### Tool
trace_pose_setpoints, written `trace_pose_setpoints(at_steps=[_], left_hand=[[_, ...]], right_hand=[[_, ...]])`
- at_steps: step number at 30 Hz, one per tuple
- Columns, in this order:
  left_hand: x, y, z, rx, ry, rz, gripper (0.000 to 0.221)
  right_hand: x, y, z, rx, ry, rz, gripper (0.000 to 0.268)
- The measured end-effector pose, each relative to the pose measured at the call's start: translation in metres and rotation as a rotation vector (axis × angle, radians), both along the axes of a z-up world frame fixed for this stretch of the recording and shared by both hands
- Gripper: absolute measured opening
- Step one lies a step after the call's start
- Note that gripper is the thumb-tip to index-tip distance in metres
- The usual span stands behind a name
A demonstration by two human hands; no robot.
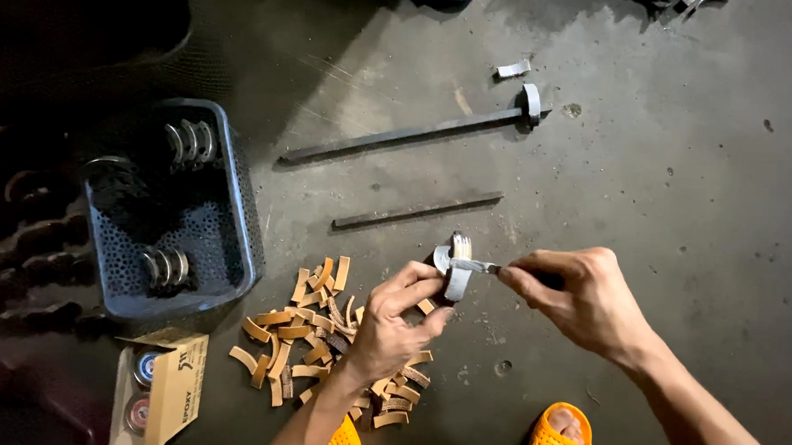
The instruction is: Applying a white adhesive paste to metal brake shoe components using a small spatula.
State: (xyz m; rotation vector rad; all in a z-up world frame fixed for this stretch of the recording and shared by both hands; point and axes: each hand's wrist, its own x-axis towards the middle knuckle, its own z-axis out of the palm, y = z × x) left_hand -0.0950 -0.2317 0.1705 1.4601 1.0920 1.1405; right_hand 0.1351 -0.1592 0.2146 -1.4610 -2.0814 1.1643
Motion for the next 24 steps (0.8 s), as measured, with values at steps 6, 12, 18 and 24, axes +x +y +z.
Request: trace_pose_setpoints(at_steps=[6,12,18,24], left_hand=[[-0.003,-0.006,-0.016,0.046,0.087,-0.046,0.026],[-0.003,-0.007,-0.015,0.03,0.071,-0.106,0.022],[0.001,-0.007,-0.031,-0.193,-0.297,-0.112,0.022],[0.003,-0.002,-0.023,-0.205,-0.213,-0.043,0.02]], right_hand=[[0.013,0.014,-0.015,-0.455,-0.068,-0.195,0.019],[0.028,0.018,-0.037,-0.634,0.136,-0.235,0.024],[0.031,-0.006,-0.059,-0.547,0.536,-0.404,0.02],[-0.002,-0.017,-0.038,-0.44,0.217,-0.215,0.02]])
